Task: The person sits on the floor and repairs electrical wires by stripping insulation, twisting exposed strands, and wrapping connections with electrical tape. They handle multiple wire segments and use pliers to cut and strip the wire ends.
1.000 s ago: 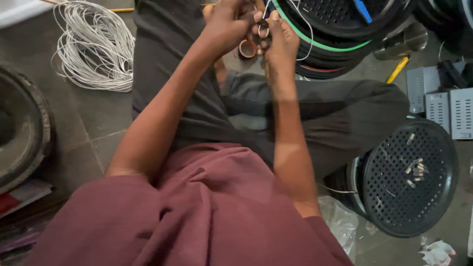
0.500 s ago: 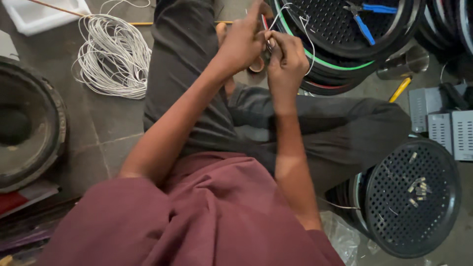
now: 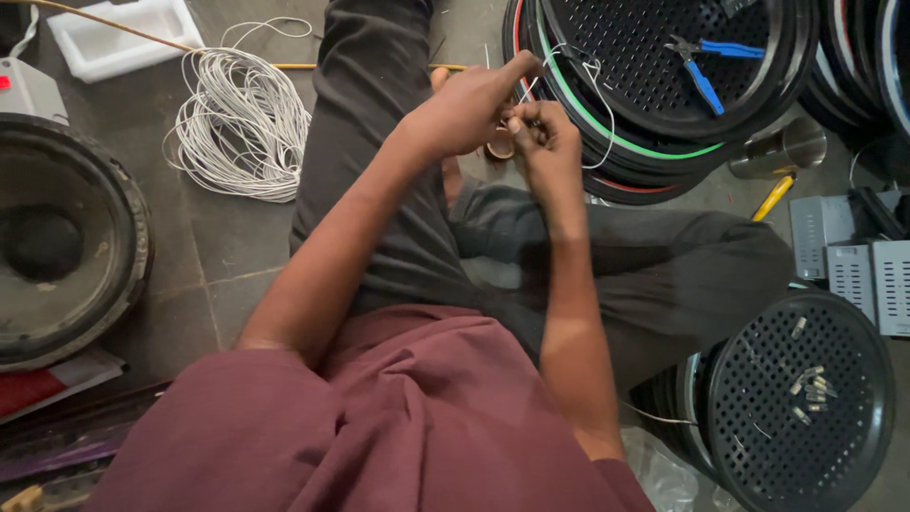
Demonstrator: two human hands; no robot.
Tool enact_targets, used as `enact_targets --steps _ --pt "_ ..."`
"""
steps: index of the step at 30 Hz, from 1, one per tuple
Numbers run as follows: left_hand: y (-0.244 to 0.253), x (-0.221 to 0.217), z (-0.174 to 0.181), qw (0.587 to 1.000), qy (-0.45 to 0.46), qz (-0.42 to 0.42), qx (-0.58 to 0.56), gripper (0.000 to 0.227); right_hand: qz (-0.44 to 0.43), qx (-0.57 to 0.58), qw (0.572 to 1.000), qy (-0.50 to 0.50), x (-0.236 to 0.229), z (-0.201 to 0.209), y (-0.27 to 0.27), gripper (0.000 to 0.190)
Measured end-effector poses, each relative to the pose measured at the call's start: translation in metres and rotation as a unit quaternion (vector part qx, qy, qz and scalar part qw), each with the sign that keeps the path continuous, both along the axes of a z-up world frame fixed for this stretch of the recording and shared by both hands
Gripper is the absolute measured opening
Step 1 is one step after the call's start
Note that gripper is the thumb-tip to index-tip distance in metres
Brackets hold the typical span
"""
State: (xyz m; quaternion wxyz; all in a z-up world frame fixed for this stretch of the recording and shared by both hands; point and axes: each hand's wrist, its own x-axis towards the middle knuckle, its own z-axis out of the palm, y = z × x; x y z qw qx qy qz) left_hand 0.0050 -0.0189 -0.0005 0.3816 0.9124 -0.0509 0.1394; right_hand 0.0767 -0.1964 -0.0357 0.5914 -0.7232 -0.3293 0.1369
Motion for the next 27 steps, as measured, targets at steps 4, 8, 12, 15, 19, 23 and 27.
enact_targets --steps 4,8,12,15,19,23,27 --pt "-0.005 0.001 -0.007 0.999 -0.041 0.007 0.023 0.068 -0.04 0.001 0.999 0.009 -0.008 0.001 0.006 0.007" --pt "-0.011 0.005 -0.013 0.999 -0.048 -0.016 0.003 0.06 -0.086 -0.03 0.992 -0.084 -0.011 -0.001 0.008 0.009" --pt "-0.008 0.0 -0.009 0.997 -0.069 0.017 -0.013 0.066 -0.02 0.071 0.997 -0.018 -0.008 0.003 0.011 0.006" --pt "-0.008 -0.002 -0.003 0.995 -0.072 0.062 -0.02 0.06 -0.091 0.046 0.993 -0.065 -0.01 0.009 0.014 0.011" --pt "-0.008 -0.001 -0.001 0.992 -0.06 0.09 -0.07 0.049 -0.118 0.083 0.989 -0.037 -0.017 0.016 0.017 0.014" --pt "-0.012 0.0 -0.004 0.989 -0.104 0.077 -0.067 0.042 -0.101 0.082 0.985 -0.114 -0.019 0.014 0.013 0.008" --pt "-0.016 0.001 0.0 0.988 -0.102 0.067 -0.095 0.054 -0.048 0.158 0.985 0.057 -0.009 0.005 0.013 0.009"
